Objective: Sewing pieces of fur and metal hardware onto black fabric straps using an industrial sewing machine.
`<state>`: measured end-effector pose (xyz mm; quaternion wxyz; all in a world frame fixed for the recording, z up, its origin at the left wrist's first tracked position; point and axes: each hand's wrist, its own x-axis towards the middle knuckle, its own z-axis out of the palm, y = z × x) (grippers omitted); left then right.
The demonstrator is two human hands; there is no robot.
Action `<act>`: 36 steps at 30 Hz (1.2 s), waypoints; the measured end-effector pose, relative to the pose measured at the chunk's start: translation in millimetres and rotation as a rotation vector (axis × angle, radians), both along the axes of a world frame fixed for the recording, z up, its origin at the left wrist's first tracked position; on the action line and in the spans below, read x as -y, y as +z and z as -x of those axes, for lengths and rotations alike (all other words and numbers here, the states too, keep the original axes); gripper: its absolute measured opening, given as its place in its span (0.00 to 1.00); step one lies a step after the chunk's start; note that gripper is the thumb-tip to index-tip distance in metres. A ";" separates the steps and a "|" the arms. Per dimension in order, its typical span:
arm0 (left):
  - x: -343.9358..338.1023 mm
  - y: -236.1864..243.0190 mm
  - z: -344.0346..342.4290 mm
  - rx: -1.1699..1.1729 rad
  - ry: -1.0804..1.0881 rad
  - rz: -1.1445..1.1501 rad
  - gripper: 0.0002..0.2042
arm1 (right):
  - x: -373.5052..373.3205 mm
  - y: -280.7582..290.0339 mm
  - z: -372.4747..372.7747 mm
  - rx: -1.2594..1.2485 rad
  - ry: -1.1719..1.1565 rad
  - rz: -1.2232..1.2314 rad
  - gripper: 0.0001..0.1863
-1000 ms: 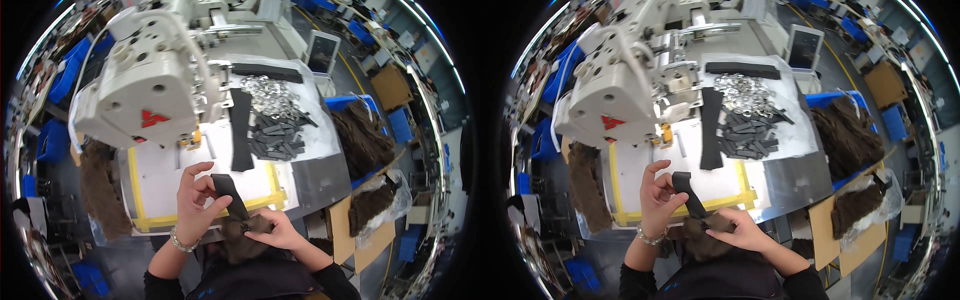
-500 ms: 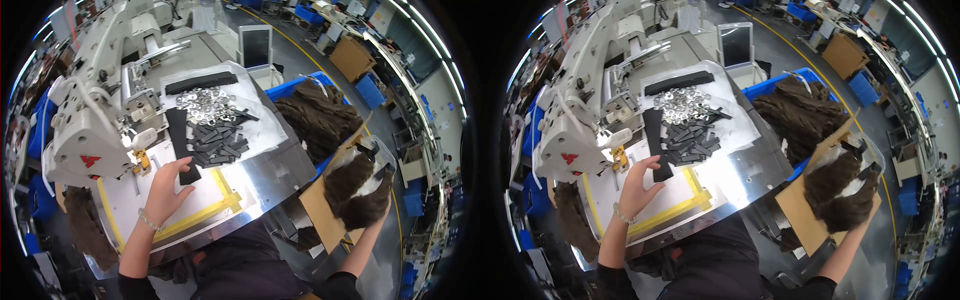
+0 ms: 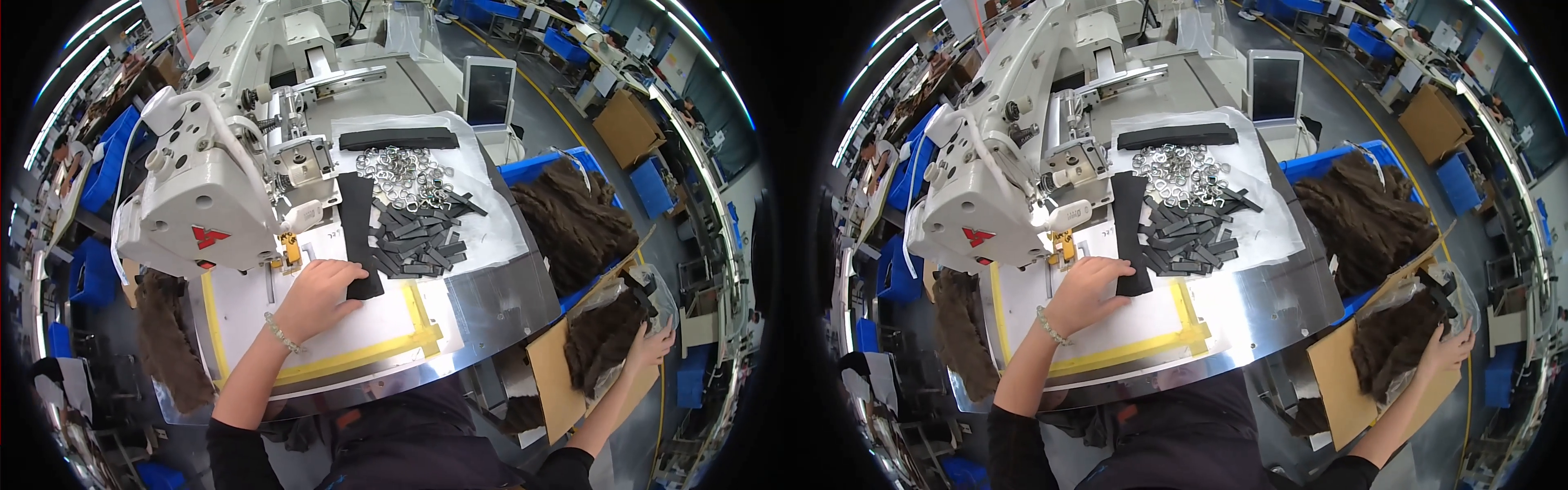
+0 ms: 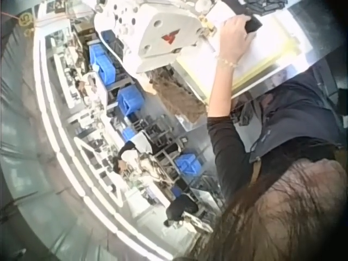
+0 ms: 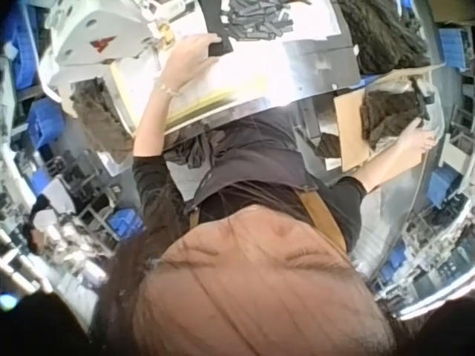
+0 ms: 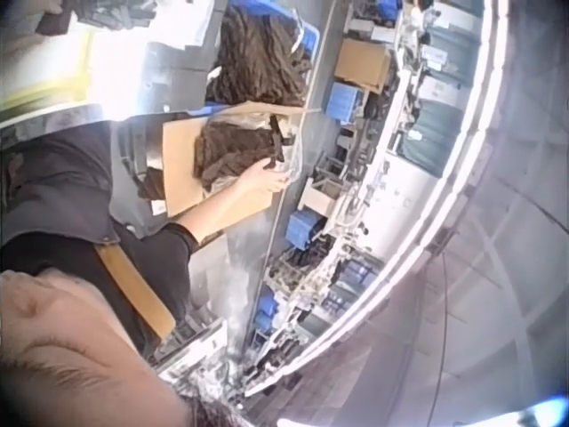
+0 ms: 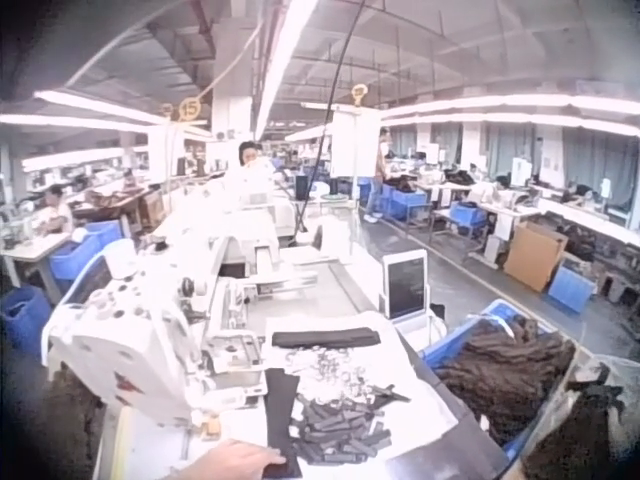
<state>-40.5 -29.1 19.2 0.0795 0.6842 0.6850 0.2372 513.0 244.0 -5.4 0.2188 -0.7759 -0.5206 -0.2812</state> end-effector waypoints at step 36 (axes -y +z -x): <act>1.4 1.2 16.2 0.000 0.091 -0.502 0.10 | 88.9 28.7 453.7 -0.592 1.987 0.837 0.15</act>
